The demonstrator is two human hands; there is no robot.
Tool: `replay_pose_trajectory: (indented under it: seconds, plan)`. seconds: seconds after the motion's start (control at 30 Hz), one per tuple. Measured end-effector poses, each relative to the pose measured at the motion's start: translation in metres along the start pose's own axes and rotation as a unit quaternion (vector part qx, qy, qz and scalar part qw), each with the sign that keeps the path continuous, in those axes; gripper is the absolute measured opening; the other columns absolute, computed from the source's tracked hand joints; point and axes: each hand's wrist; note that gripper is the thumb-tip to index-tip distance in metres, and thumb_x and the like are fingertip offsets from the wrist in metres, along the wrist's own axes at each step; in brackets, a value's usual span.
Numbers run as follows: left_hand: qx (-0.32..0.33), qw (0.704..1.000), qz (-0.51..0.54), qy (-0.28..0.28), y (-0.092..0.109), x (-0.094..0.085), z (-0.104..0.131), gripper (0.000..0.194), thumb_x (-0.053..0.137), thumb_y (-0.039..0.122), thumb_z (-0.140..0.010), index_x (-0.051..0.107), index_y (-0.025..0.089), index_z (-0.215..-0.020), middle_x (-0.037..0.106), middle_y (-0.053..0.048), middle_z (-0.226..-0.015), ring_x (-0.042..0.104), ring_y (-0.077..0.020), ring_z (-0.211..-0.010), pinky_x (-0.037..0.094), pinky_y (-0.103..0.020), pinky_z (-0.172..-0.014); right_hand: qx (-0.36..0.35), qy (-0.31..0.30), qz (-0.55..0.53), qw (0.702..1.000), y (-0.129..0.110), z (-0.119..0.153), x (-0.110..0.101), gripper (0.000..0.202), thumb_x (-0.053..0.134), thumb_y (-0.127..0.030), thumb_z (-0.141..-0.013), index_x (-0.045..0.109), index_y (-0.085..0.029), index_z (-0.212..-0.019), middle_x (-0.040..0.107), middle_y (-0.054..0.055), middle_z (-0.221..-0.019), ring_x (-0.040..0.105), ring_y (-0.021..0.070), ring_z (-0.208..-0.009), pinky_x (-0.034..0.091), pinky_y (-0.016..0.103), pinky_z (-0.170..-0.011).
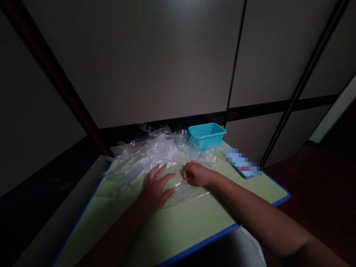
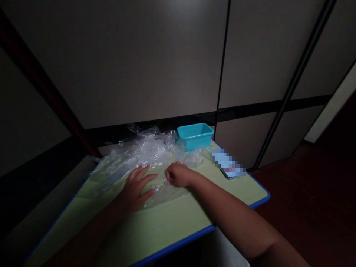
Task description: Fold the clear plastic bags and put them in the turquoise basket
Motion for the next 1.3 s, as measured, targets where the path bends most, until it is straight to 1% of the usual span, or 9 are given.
replay_pose_trajectory:
  seconds: [0.1,0.33,0.53,0.67,0.8,0.97,1.1,1.17,1.3]
  plan:
    - [-0.013,1.000,-0.002,0.010,-0.002,0.000,-0.001,0.041,0.058,0.039,-0.073,0.057,0.027,-0.111,0.036,-0.006,-0.139,0.019,-0.0315,-0.129,0.023,-0.048,-0.101,0.003,-0.007,0.002,1.000,-0.001,-0.001,0.002,0.010,0.064,-0.025,-0.070,0.062,-0.016,-0.075,0.058,0.004,-0.079,0.048,0.0180,-0.085,0.033,0.027,-0.074]
    - [-0.047,0.998,-0.001,-0.036,0.000,0.001,0.001,0.035,0.063,0.036,-0.068,0.058,0.027,-0.102,0.037,-0.004,-0.137,0.019,-0.0307,-0.130,0.020,-0.049,-0.102,-0.008,-0.020,0.003,1.000,-0.001,-0.001,0.003,0.009,0.064,-0.025,-0.071,0.062,-0.016,-0.073,0.057,0.004,-0.080,0.048,0.0175,-0.085,0.032,0.027,-0.075]
    - [-0.020,1.000,0.008,-0.018,-0.005,0.006,0.001,0.030,0.062,0.037,-0.070,0.059,0.024,-0.096,0.038,-0.006,-0.136,0.018,-0.0285,-0.130,0.021,-0.046,-0.103,-0.031,-0.030,-0.008,0.999,-0.001,0.000,0.003,0.005,0.064,-0.020,-0.069,0.062,-0.016,-0.071,0.058,0.003,-0.077,0.049,0.0160,-0.081,0.032,0.028,-0.077]
    - [-0.020,0.999,0.015,-0.021,-0.003,0.004,0.000,0.025,0.062,0.036,-0.069,0.060,0.023,-0.091,0.041,-0.005,-0.133,0.020,-0.0287,-0.128,0.023,-0.045,-0.102,-0.046,-0.023,-0.025,0.998,-0.003,0.001,0.003,0.004,0.063,-0.020,-0.070,0.062,-0.016,-0.071,0.058,0.002,-0.078,0.049,0.0159,-0.082,0.033,0.026,-0.076]
    - [0.011,0.999,0.044,-0.014,-0.001,0.005,0.000,0.019,0.061,0.037,-0.071,0.061,0.023,-0.084,0.043,-0.004,-0.130,0.023,-0.0284,-0.126,0.024,-0.044,-0.102,-0.059,-0.016,-0.035,0.998,-0.004,0.001,0.001,0.004,0.064,-0.019,-0.070,0.062,-0.015,-0.071,0.058,0.002,-0.076,0.050,0.0156,-0.081,0.033,0.026,-0.075]
    - [0.036,0.996,0.078,-0.013,-0.003,0.011,-0.001,0.014,0.063,0.031,-0.069,0.060,0.021,-0.077,0.047,-0.007,-0.124,0.025,-0.0299,-0.123,0.025,-0.046,-0.101,-0.058,-0.016,-0.041,0.997,-0.001,0.000,0.002,0.004,0.065,-0.018,-0.070,0.062,-0.015,-0.071,0.058,0.002,-0.076,0.050,0.0156,-0.080,0.033,0.027,-0.076]
    - [0.047,0.995,0.088,0.012,-0.006,0.017,0.000,0.014,0.065,0.030,-0.066,0.057,0.021,-0.074,0.049,-0.007,-0.119,0.028,-0.0293,-0.121,0.028,-0.045,-0.099,-0.061,-0.023,-0.045,0.997,-0.002,0.000,0.004,0.007,0.068,-0.019,-0.067,0.063,-0.016,-0.068,0.058,0.002,-0.074,0.050,0.0162,-0.080,0.033,0.028,-0.076]
    - [0.049,0.995,0.088,0.028,-0.007,0.018,0.000,0.012,0.064,0.029,-0.067,0.057,0.021,-0.073,0.051,-0.007,-0.116,0.031,-0.0289,-0.119,0.029,-0.045,-0.098,-0.047,-0.002,-0.046,0.998,-0.004,0.000,0.003,0.011,0.071,-0.021,-0.065,0.063,-0.016,-0.073,0.059,0.003,-0.076,0.050,0.0175,-0.082,0.033,0.028,-0.075]
    - [0.030,0.992,0.083,0.087,-0.009,0.012,-0.003,0.006,0.056,0.025,-0.073,0.059,0.021,-0.076,0.054,-0.007,-0.110,0.035,-0.0273,-0.115,0.029,-0.044,-0.097,-0.016,0.091,-0.059,0.994,-0.004,0.001,-0.001,0.019,0.068,-0.024,-0.068,0.061,-0.016,-0.084,0.059,0.006,-0.085,0.049,0.0188,-0.086,0.034,0.028,-0.075]
Point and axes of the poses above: each hand's wrist, its own z-axis away from the middle knuckle, its own x-axis out of the palm, y = z × x
